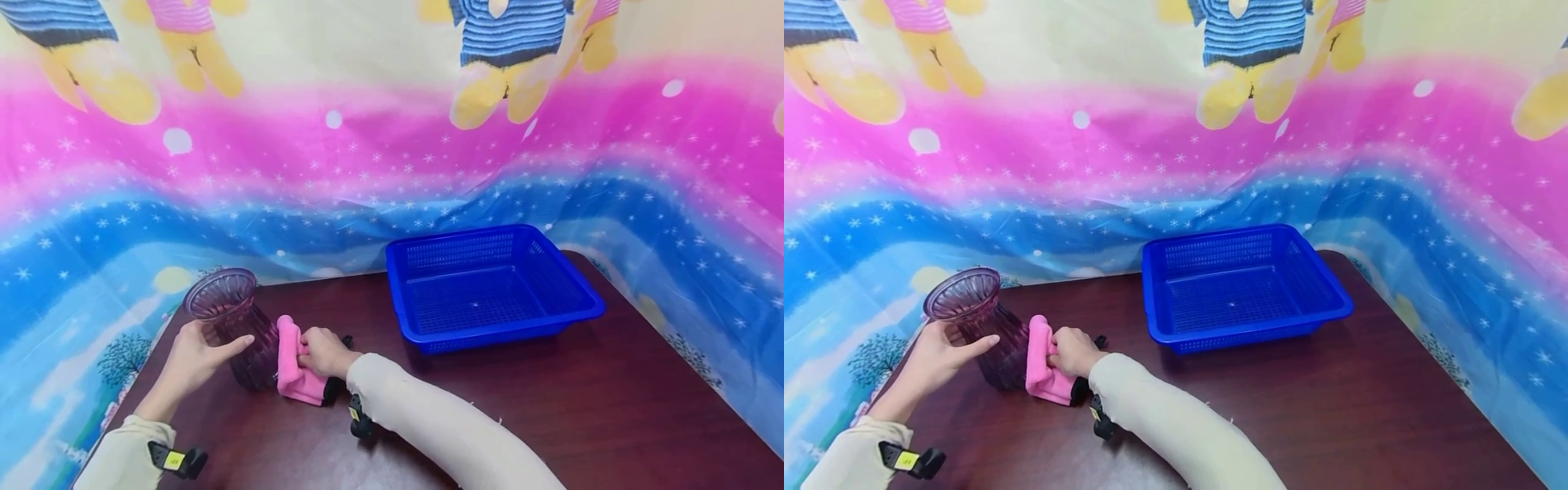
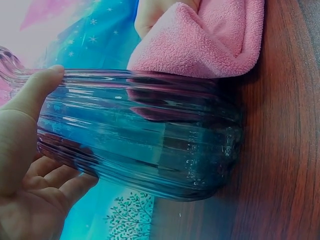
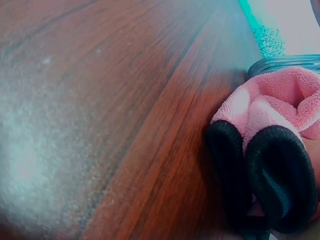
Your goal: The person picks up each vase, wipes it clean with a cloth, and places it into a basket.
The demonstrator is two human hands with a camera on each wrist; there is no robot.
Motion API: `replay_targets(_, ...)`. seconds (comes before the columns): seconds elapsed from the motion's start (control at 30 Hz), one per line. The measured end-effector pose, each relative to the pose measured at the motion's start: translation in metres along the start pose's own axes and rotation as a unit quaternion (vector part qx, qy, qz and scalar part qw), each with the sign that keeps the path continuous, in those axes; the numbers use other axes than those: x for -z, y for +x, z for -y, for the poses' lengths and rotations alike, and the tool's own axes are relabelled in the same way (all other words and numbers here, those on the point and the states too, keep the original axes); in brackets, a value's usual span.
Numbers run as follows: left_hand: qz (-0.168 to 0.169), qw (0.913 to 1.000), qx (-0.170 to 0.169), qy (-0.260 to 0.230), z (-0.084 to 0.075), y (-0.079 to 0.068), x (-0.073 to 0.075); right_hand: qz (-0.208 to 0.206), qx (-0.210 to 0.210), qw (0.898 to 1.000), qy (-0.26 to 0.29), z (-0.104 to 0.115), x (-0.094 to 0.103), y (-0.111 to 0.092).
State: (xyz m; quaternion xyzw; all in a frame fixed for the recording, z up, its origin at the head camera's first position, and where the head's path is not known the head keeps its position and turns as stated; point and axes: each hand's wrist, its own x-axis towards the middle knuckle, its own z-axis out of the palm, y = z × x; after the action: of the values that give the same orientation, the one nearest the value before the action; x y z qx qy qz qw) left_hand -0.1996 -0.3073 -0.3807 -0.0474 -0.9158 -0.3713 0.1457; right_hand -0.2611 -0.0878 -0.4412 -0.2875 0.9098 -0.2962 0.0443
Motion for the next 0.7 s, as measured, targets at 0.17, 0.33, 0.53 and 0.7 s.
replay_targets(0.17,0.007,1.0000,0.005,-0.001,-0.001,0.000,0.001,-0.011,0.004,1.000,0.003,0.001,0.000,0.000)
replay_targets(0.33,0.006,0.9999,0.009,0.004,-0.001,0.000,0.001,-0.022,0.004,1.000,0.009,0.002,0.001,0.000)
replay_targets(0.53,0.002,0.9999,0.009,0.011,-0.001,0.000,0.000,-0.033,0.012,0.999,0.022,0.006,0.004,-0.002)
replay_targets(0.7,0.002,1.0000,0.008,0.000,-0.001,0.000,0.000,-0.046,0.023,0.998,0.038,0.011,0.009,-0.002)
